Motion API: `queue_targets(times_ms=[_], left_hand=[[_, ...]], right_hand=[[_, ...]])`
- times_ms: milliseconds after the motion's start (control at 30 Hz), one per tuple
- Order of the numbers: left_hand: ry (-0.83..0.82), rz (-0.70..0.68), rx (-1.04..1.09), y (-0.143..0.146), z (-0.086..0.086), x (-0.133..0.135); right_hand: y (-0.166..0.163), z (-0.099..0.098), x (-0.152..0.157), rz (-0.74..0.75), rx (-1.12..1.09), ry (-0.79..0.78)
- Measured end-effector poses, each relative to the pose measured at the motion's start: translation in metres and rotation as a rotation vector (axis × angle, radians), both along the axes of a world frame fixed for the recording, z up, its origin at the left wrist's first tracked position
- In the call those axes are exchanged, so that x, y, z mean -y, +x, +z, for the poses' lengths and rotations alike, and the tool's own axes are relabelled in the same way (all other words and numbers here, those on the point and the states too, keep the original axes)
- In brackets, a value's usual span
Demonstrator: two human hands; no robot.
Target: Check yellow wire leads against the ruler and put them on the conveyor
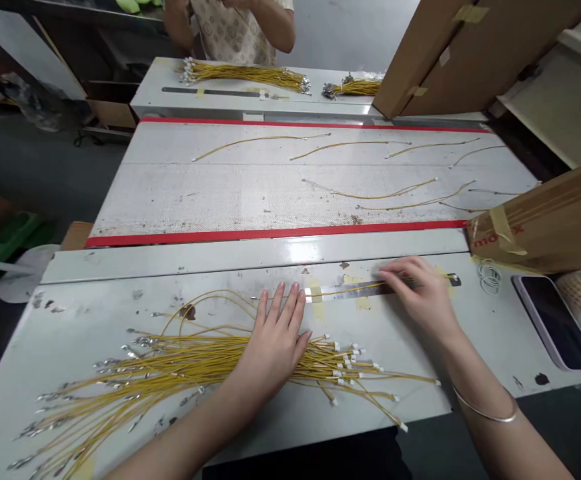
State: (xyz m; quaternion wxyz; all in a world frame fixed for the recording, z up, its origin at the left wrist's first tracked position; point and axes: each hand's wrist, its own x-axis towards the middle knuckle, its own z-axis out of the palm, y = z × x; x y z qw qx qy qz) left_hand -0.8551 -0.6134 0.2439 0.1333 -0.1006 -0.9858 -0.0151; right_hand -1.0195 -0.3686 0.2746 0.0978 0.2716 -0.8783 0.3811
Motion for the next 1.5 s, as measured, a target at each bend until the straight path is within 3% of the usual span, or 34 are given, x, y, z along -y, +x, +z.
queue_targets(times_ms=[100, 233, 633, 1500], left_hand=[[0.008, 0.009, 0.033, 0.000, 0.001, 0.000], [0.000, 0.014, 0.049, 0.001, 0.001, 0.000], [0.072, 0.027, 0.022, 0.000, 0.002, -0.002], [0.029, 0.016, 0.048, 0.001, 0.000, -0.001]], right_hand=[[0.011, 0.004, 0.040, 0.270, 0.116, 0.021], [0.018, 0.000, 0.072, 0.421, 0.182, 0.112], [0.033, -0.004, 0.085, 0.438, 0.105, 0.275], [0.028, -0.006, 0.081, 0.443, 0.043, 0.348]])
